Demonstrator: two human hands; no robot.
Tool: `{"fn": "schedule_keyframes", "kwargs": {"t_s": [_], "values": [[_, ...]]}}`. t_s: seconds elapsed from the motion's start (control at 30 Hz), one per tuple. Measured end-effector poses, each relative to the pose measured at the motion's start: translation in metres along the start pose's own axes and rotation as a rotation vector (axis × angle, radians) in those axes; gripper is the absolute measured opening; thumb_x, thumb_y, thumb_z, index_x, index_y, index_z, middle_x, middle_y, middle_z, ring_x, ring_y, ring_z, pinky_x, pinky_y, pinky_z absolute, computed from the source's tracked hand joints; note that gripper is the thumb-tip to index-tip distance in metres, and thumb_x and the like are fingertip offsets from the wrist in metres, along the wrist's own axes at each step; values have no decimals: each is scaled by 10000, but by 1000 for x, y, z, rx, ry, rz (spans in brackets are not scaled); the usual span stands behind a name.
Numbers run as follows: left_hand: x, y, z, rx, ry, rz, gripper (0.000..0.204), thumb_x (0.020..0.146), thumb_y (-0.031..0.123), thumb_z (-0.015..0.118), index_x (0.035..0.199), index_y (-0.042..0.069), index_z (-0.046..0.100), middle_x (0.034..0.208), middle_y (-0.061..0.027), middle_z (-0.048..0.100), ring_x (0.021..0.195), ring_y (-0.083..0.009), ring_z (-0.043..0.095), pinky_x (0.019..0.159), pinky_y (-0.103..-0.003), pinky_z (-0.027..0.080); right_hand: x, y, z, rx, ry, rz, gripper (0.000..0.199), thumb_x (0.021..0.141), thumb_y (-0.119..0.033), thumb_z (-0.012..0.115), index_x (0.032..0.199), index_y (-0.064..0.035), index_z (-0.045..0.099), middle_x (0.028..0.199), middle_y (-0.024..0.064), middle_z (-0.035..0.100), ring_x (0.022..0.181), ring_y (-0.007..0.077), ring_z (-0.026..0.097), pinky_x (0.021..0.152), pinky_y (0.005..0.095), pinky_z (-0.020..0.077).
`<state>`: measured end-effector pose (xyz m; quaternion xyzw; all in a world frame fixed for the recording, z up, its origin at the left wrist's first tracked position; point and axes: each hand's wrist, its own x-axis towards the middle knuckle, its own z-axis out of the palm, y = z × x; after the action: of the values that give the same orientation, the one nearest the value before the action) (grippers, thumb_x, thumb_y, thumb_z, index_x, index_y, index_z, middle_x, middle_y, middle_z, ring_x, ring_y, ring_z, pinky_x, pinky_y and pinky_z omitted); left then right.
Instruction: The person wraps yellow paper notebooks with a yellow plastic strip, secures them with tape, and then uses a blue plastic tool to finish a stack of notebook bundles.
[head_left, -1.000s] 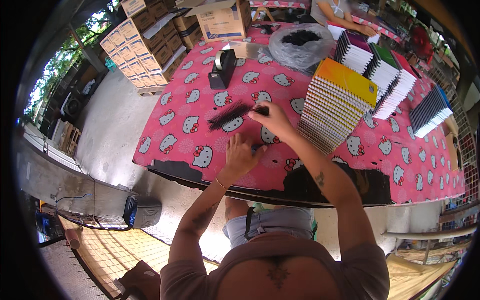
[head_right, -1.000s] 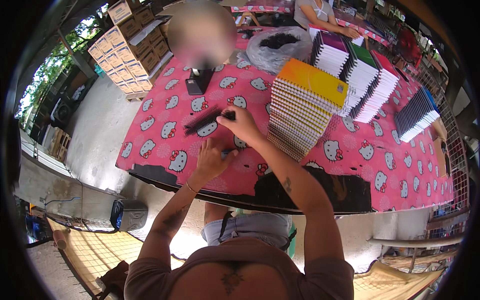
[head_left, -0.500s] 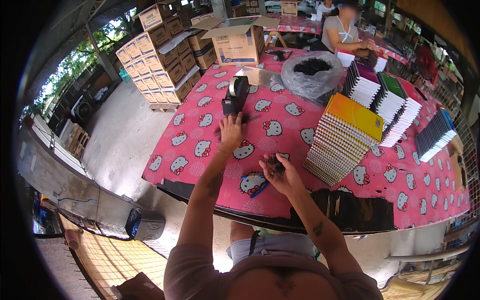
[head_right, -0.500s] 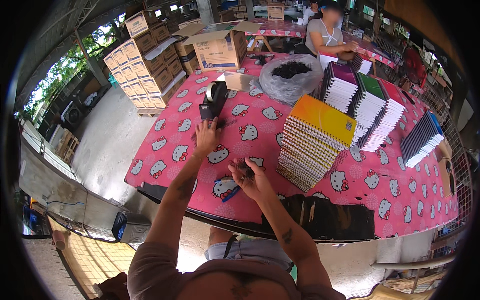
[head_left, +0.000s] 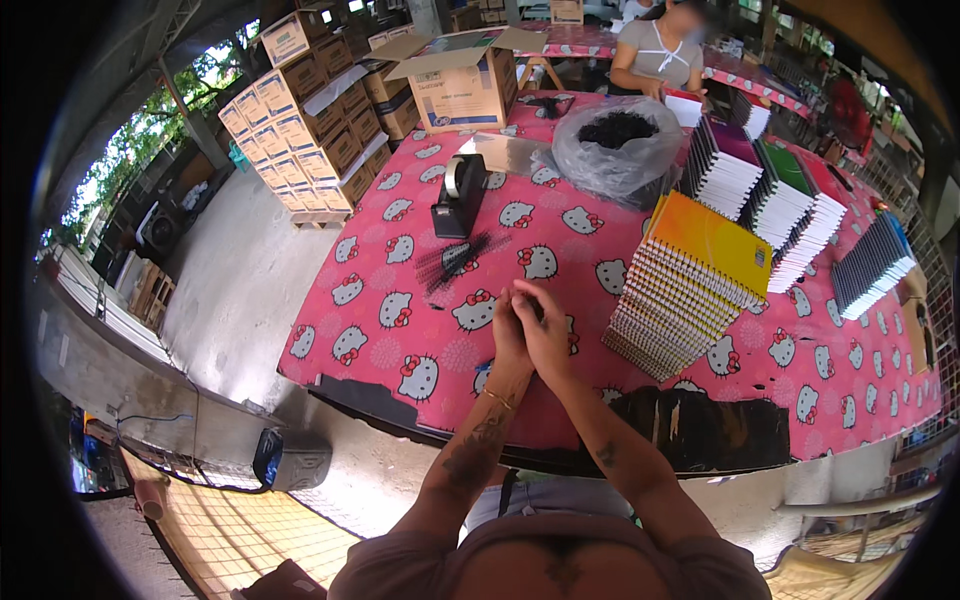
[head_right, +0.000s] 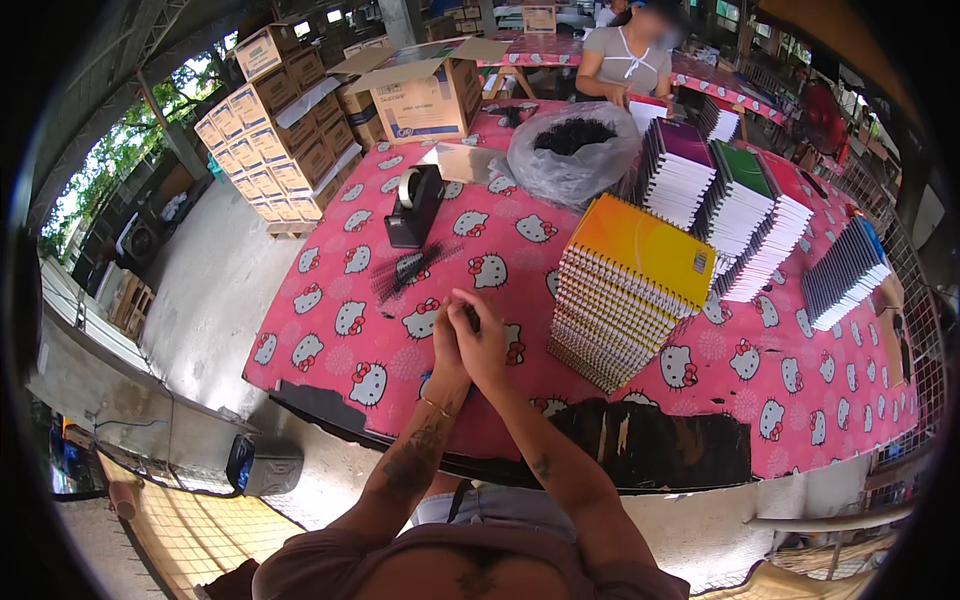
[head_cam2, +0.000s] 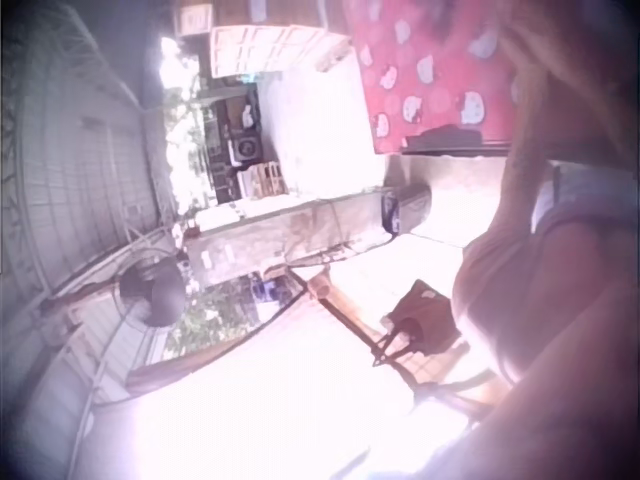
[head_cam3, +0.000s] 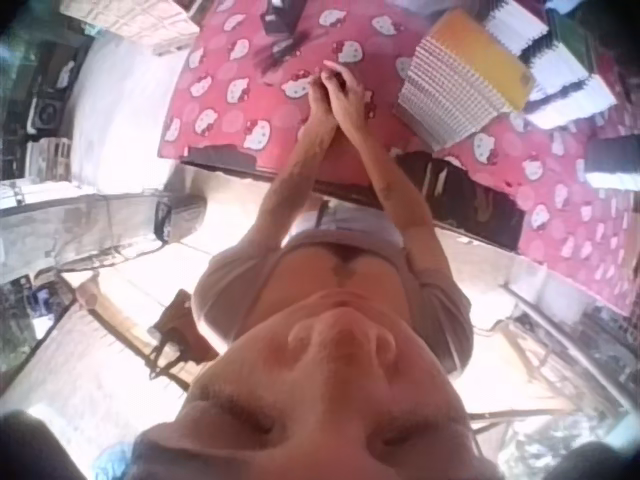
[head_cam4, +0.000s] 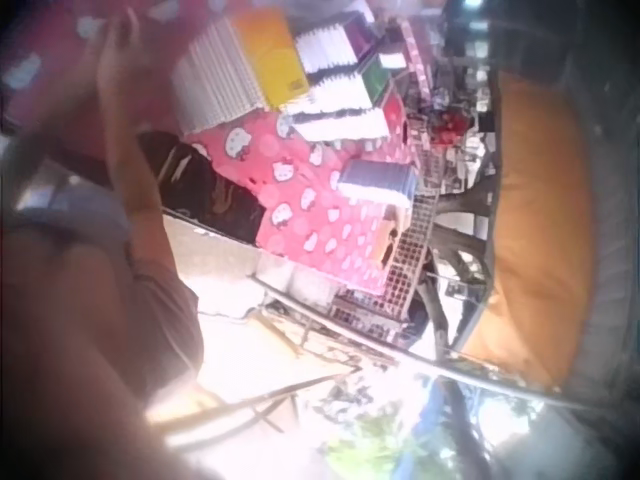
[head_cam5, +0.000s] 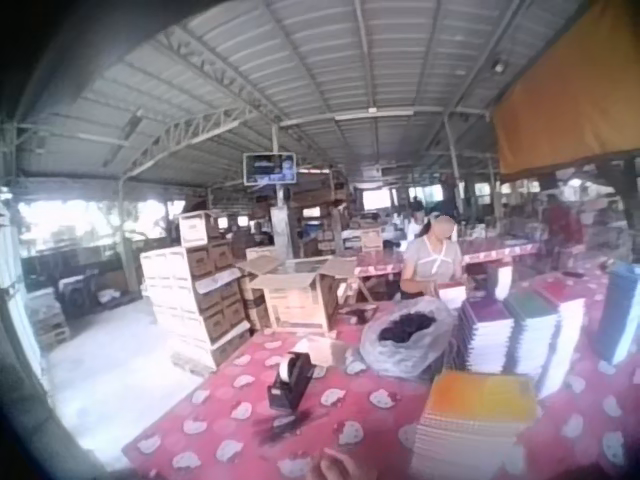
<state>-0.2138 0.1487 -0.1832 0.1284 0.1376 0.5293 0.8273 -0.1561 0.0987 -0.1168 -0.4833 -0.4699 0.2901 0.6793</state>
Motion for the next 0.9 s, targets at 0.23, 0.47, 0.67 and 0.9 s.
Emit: {"fn": "schedule_keyframes", "kwargs": {"t_s": [0.23, 0.47, 0.67, 0.9], "values": [[27, -5, 27, -119, 95, -101, 483, 1003, 460, 429, 987, 29, 645, 993, -140, 655, 1029, -329, 615, 969, -478, 475, -2, 1, -22, -109, 328, -242, 333, 965, -139, 577, 1271, -7, 573, 1327, 196, 535, 1259, 332, 499, 1063, 399, 383], [215, 27, 116, -10, -56, -96, 619, 947, 578, 505, 1100, -18, 575, 1081, -230, 576, 1125, -413, 556, 1023, -574, 422, -5, 36, -15, 105, 312, 161, 309, 1030, -182, 472, 1264, 9, 538, 1259, 116, 539, 1183, 206, 508, 1045, 338, 382], [255, -31, 235, 554, 175, -130, 871, 957, 668, 369, 1551, 75, 136, 1576, -278, 167, 1364, -525, 333, 1063, -692, 291, 3, 44, -37, 67, 328, -26, 265, 1036, -175, 457, 1219, -13, 560, 1201, 96, 560, 1141, 196, 539, 990, 340, 415], [138, 16, 115, 1107, -109, 347, 384, 968, 340, 583, 1213, 46, 617, 1070, -89, 663, 930, -176, 628, 823, -331, 490, 1, 13, -34, 150, 416, 136, 230, 1043, -198, 463, 1144, -26, 577, 1053, 72, 577, 955, 158, 549, 883, 306, 441]]}}
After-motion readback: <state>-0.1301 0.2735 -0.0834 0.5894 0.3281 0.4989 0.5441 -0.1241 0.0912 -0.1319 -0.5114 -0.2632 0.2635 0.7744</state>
